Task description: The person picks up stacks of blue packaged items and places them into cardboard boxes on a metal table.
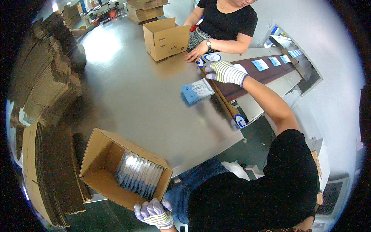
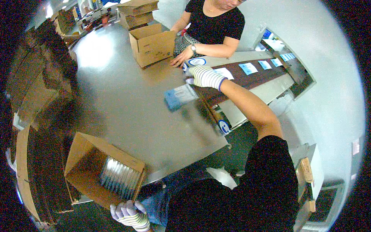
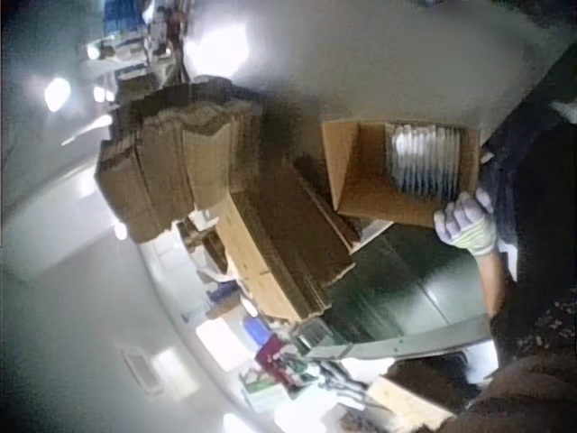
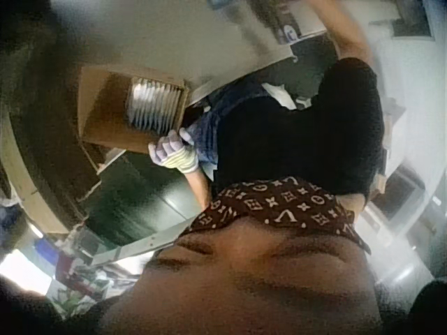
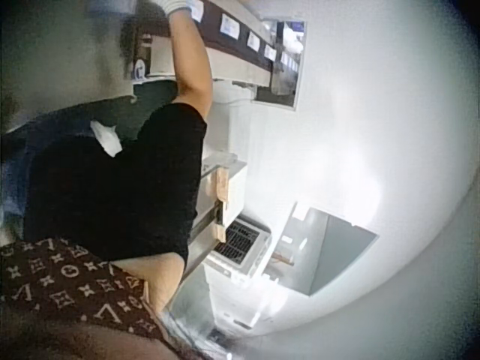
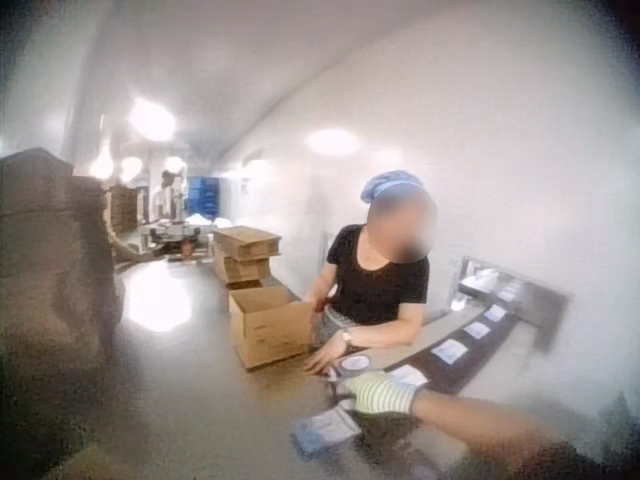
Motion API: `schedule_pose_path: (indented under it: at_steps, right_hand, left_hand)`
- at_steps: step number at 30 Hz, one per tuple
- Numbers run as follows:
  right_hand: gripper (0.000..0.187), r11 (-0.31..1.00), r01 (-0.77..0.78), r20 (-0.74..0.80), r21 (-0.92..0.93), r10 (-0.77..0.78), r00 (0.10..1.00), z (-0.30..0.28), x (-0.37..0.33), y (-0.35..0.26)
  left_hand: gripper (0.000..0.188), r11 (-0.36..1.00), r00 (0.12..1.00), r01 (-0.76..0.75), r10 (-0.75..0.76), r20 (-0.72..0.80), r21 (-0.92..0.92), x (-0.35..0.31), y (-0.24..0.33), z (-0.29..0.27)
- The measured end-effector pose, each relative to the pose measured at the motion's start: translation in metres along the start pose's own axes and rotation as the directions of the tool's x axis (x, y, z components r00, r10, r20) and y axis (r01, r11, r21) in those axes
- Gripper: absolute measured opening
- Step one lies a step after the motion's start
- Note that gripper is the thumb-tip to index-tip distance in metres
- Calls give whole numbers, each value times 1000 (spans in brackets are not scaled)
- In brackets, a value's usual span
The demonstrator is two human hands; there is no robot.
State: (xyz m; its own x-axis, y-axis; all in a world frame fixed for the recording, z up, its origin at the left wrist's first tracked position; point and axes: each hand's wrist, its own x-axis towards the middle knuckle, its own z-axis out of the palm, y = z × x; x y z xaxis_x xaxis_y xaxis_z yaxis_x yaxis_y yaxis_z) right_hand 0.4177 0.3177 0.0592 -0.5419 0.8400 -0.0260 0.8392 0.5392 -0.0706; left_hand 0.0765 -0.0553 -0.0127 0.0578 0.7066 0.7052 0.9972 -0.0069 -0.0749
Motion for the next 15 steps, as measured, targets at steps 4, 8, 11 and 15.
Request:
schedule_pose_path:
  at_steps: [4,8,11,15]
  right_hand:
    - [35,978,-204,20,-37,205,979,18,2,49]
    - [31,975,-220,-46,-30,219,975,24,13,74]
    - [30,983,-186,9,-7,186,983,22,23,76]
    - [29,996,-48,-4,78,49,999,17,36,52]
  left_hand:
    - [24,1000,999,-7,7,37,-9,4,2,-4]
    - [24,1000,999,-5,5,45,15,-1,2,-2]
    - [24,1000,1000,2,-3,20,28,2,5,-2]
    - [15,1000,1000,9,-10,20,19,1,3,-3]
